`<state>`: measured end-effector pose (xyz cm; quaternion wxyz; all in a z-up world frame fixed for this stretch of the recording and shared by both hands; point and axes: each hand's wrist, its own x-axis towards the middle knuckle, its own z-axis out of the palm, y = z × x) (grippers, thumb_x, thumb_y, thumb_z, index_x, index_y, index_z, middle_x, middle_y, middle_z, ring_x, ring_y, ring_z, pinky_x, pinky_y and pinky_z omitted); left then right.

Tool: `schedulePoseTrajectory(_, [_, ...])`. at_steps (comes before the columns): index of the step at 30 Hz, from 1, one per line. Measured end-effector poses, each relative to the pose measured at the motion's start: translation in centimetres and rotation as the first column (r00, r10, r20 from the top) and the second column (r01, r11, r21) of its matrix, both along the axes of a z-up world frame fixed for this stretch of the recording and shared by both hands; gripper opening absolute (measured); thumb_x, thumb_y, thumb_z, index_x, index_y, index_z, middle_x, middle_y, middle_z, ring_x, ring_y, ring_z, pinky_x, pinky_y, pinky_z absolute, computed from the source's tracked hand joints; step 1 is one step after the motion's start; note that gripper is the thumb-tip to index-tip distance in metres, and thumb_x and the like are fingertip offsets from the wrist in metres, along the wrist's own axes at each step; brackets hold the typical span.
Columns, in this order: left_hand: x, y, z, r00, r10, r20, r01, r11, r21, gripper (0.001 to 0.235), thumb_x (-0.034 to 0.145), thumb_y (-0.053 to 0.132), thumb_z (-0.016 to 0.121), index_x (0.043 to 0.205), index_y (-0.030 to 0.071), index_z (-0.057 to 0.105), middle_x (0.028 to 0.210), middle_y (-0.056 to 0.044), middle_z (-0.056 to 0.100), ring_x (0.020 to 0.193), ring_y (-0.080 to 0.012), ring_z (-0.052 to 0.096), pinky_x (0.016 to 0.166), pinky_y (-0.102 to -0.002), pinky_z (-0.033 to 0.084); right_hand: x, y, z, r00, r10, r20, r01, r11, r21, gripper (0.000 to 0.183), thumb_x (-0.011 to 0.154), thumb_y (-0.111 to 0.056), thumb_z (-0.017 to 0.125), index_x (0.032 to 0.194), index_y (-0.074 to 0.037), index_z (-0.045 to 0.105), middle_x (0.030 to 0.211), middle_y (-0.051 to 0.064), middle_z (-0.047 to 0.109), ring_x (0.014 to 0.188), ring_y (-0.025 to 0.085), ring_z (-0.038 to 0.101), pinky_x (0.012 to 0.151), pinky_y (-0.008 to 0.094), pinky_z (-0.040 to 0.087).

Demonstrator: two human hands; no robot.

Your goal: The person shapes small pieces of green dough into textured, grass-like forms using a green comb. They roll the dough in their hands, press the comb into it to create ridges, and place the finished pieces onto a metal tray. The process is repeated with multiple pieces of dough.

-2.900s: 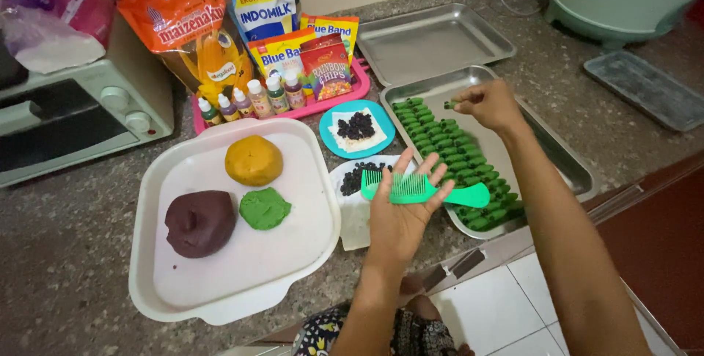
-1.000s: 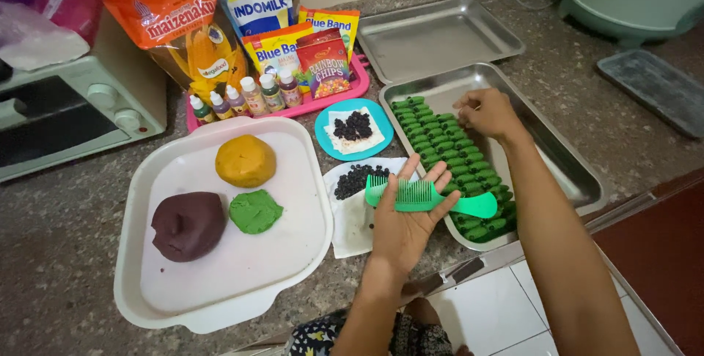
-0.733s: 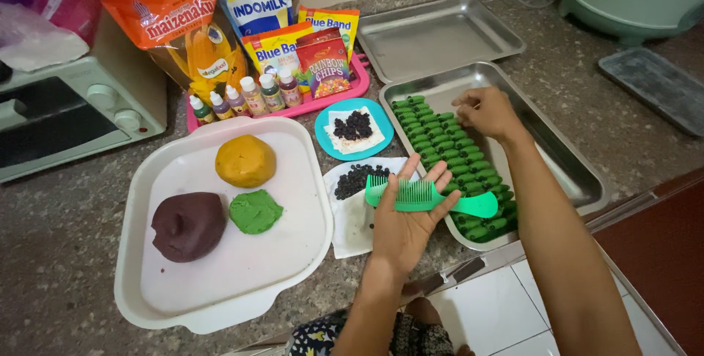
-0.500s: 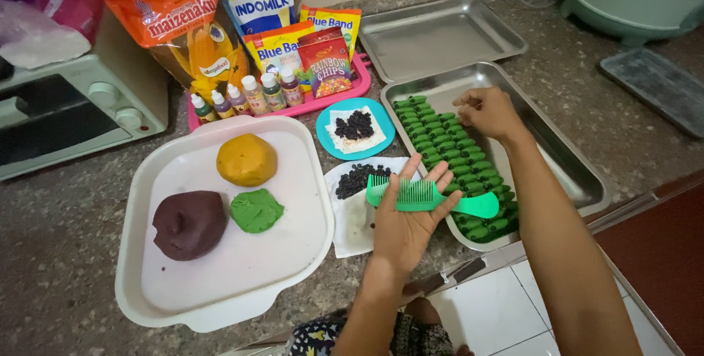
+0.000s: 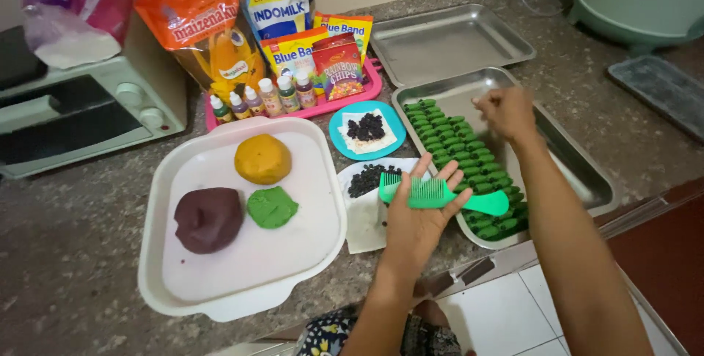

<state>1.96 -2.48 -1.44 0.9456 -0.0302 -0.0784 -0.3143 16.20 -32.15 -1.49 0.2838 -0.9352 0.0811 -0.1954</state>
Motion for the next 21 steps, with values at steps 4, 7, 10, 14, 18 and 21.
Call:
schedulePoseTrajectory(4, [0.9,-1.2,-2.5,0.998,-0.020,-0.067,0.017,0.999,-0.044,0.059,0.113,0.041,0.050,0.161,0.011,0.035,0.160,-0.032,0.026,0.145,-0.0487,0.032,0.111,-0.069,0.045,-0.8,0.3,1.3,0.995,-0.006,0.103,0.021,0.989,-0.144,0.019,0.086,-0.019,0.083,0.098,-0.007,0.076,0.091,0.021,0.074,0.095,0.049,0.068,0.085,0.051,0.053])
schedulePoseTrajectory(7, [0.5,-0.7,-1.5,0.999,0.006,-0.041,-0.005,1.000,0.022,0.056,0.110,0.047,0.051,0.155,0.015,0.043,0.158,-0.030,0.034,0.143,-0.0464,0.039,0.112,-0.067,0.044,-2.2,2.2,3.1,0.988,0.050,0.143,-0.029,0.989,-0.148,0.045,0.080,-0.006,0.084,0.123,0.000,0.075,0.107,0.027,0.073,0.110,0.049,0.066,0.093,0.052,0.054])
schedulePoseTrajectory(10, [0.0,0.0,-1.0,1.000,0.026,-0.018,-0.024,0.996,0.091,0.054,0.105,0.051,0.056,0.150,0.019,0.052,0.158,-0.028,0.040,0.144,-0.0441,0.042,0.115,-0.065,0.041,-5.8,5.2,4.9,0.982,0.061,0.178,-0.048,0.996,-0.077,0.017,0.100,-0.018,0.075,0.107,-0.002,0.075,0.087,0.020,0.071,0.086,0.040,0.067,0.076,0.045,0.055])
schedulePoseTrajectory(14, [-0.5,2.4,2.0,0.987,0.046,-0.152,-0.037,0.998,0.059,0.052,0.109,0.039,0.047,0.149,0.005,0.048,0.156,-0.039,0.031,0.144,-0.0540,0.031,0.111,-0.065,0.041,-10.6,9.1,7.6,0.990,0.034,0.134,-0.019,0.994,-0.112,0.042,0.109,-0.042,0.064,0.097,-0.007,0.083,0.092,0.010,0.078,0.085,0.024,0.073,0.074,0.041,0.050])
schedulePoseTrajectory(18, [0.5,4.6,1.7,0.996,0.091,-0.002,-0.091,0.995,-0.051,0.055,0.111,0.044,0.046,0.152,0.007,0.044,0.155,-0.036,0.038,0.141,-0.0498,0.041,0.111,-0.064,0.041,-12.4,10.8,6.9,0.989,0.080,0.126,-0.091,0.992,0.084,0.024,0.106,-0.019,0.068,0.111,0.001,0.078,0.099,0.015,0.077,0.090,0.021,0.073,0.082,0.034,0.053])
schedulePoseTrajectory(21, [0.7,7.8,3.5,0.977,0.194,0.083,-0.192,0.981,-0.027,0.056,0.106,0.045,0.055,0.146,0.007,0.050,0.154,-0.035,0.040,0.140,-0.0482,0.044,0.114,-0.064,0.039,-14.0,13.8,7.4,0.985,0.115,0.129,-0.121,0.992,0.038,0.021,0.103,-0.017,0.067,0.107,0.000,0.078,0.104,0.009,0.077,0.098,0.016,0.068,0.086,0.034,0.049])
